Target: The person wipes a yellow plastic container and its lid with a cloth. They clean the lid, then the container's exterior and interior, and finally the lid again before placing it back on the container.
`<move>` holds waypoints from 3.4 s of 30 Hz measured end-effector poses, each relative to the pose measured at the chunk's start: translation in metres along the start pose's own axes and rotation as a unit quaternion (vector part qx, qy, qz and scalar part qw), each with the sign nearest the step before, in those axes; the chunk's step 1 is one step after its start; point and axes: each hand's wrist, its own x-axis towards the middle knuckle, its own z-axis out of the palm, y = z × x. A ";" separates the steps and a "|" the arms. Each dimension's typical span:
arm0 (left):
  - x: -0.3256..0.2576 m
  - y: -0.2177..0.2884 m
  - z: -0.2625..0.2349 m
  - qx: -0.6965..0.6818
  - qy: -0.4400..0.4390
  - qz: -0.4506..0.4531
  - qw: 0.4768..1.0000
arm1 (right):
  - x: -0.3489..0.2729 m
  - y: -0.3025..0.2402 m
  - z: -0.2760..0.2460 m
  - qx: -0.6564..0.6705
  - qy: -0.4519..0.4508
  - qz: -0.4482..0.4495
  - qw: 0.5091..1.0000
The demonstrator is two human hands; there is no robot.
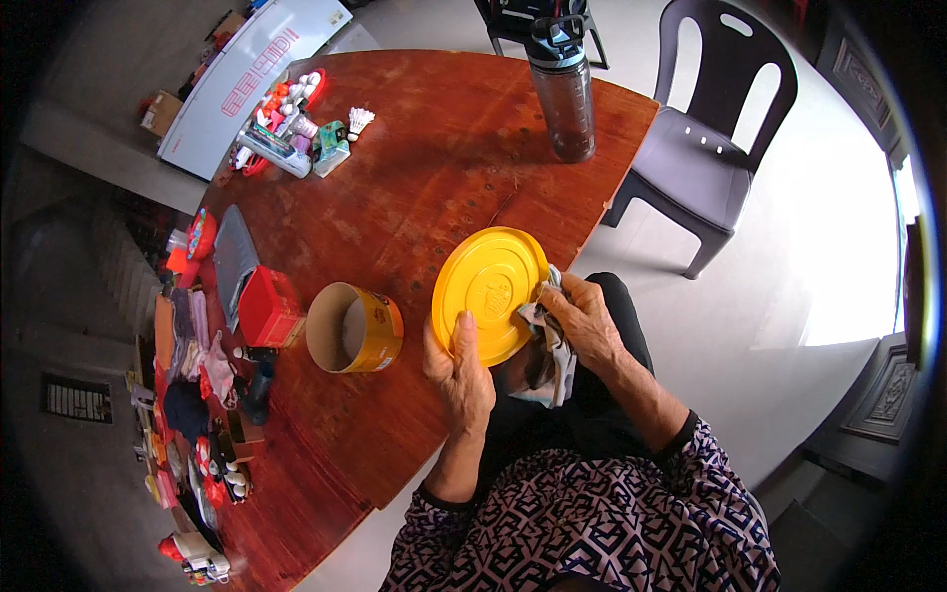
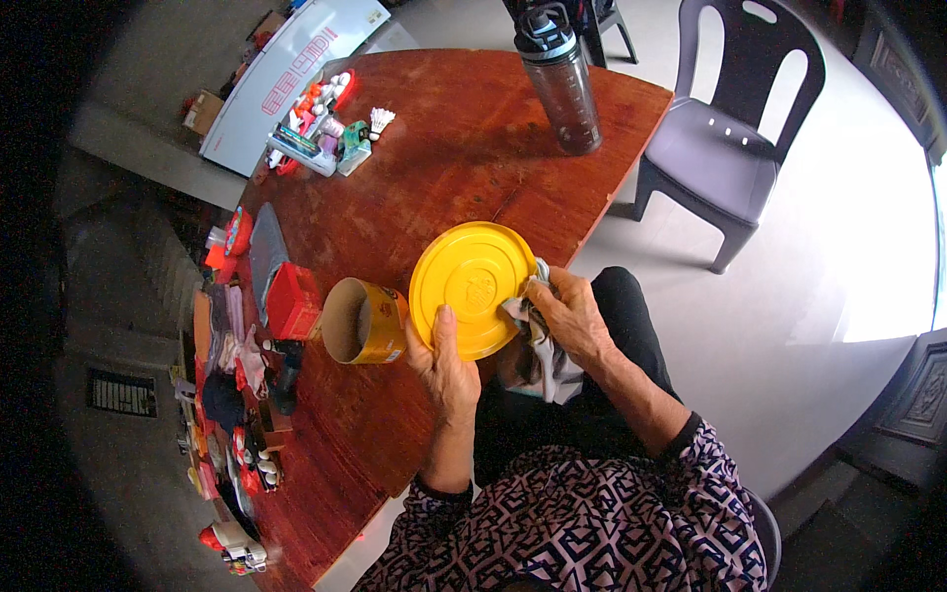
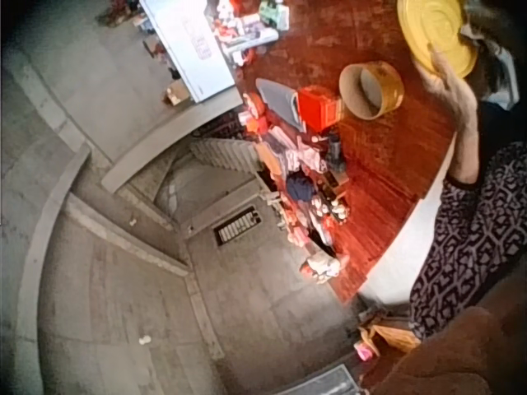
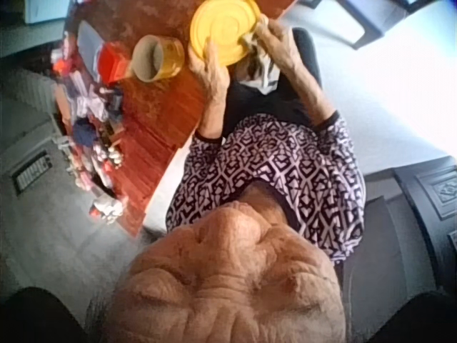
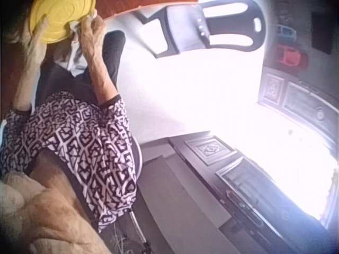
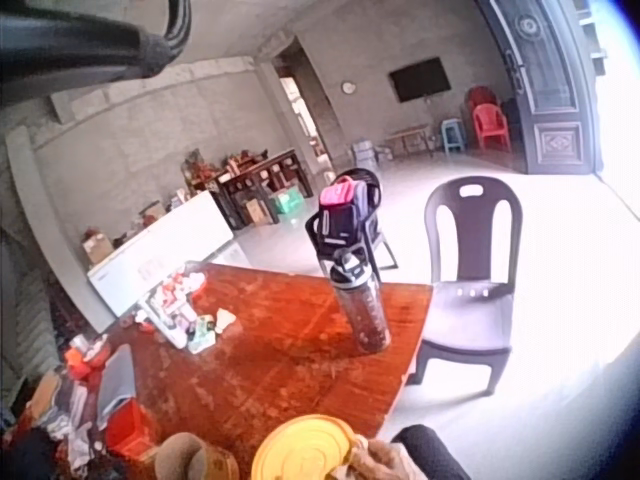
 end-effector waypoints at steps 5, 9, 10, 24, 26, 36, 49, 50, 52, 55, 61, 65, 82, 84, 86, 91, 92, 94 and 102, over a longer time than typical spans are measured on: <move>0.001 -0.008 0.009 -0.075 0.044 -0.003 0.996 | -0.008 0.006 0.005 0.192 -0.038 0.096 0.976; 0.008 -0.009 0.016 -0.125 0.066 -0.016 0.990 | -0.016 0.014 0.011 0.289 -0.046 0.121 0.949; 0.010 -0.012 0.017 -0.129 0.061 -0.032 0.989 | -0.016 0.018 0.011 0.263 -0.031 0.089 0.960; 0.024 0.008 -0.012 -0.440 0.030 -0.335 0.833 | 0.005 -0.002 -0.005 -0.448 0.210 -0.542 0.680; 0.023 0.007 -0.011 -0.425 -0.045 -0.362 0.828 | 0.004 -0.001 -0.004 -0.458 0.192 -0.555 0.667; 0.019 -0.021 -0.039 -0.277 -0.022 -0.214 0.936 | -0.020 -0.037 -0.017 -0.264 0.035 -0.176 0.948; 0.007 -0.012 -0.017 -0.253 -0.102 -0.232 0.934 | -0.009 -0.022 0.016 -0.450 -0.113 -0.365 0.807; 0.007 -0.012 -0.019 -0.251 -0.099 -0.240 0.932 | -0.014 -0.021 0.012 -0.477 -0.143 -0.353 0.792; 0.006 -0.014 -0.021 -0.255 -0.109 -0.253 0.927 | -0.014 -0.008 0.008 -0.483 -0.148 -0.428 0.750; 0.003 -0.015 -0.024 -0.274 -0.119 -0.265 0.917 | -0.013 -0.002 0.010 -0.451 -0.127 -0.512 0.720; -0.004 -0.003 -0.020 -0.210 -0.155 -0.218 0.940 | 0.023 -0.016 0.013 -0.420 -0.010 -0.529 0.737; -0.002 0.001 -0.024 -0.184 -0.171 -0.186 0.950 | 0.026 -0.026 0.028 -0.433 0.065 -0.524 0.731; -0.009 -0.002 -0.026 -0.163 -0.150 -0.190 0.956 | 0.042 -0.031 0.053 -0.411 0.181 -0.430 0.783; -0.010 0.001 -0.023 -0.164 -0.159 -0.199 0.953 | 0.057 -0.036 0.053 -0.370 0.210 -0.398 0.813; -0.012 0.002 -0.017 -0.169 -0.136 -0.217 0.952 | 0.076 -0.044 0.046 -0.312 0.234 -0.406 0.826; -0.006 0.001 -0.026 -0.180 -0.148 -0.224 0.946 | 0.081 -0.080 0.034 -0.069 0.317 -0.469 0.821; -0.007 -0.005 -0.025 -0.191 -0.142 -0.239 0.942 | 0.083 -0.075 0.031 -0.127 0.358 -0.483 0.789; -0.010 -0.012 -0.017 -0.208 -0.118 -0.259 0.936 | 0.078 -0.055 0.046 -0.003 0.263 -0.470 0.843; -0.003 -0.003 -0.018 -0.174 -0.139 -0.198 0.954 | -0.003 -0.012 0.029 -0.350 -0.059 -0.377 0.856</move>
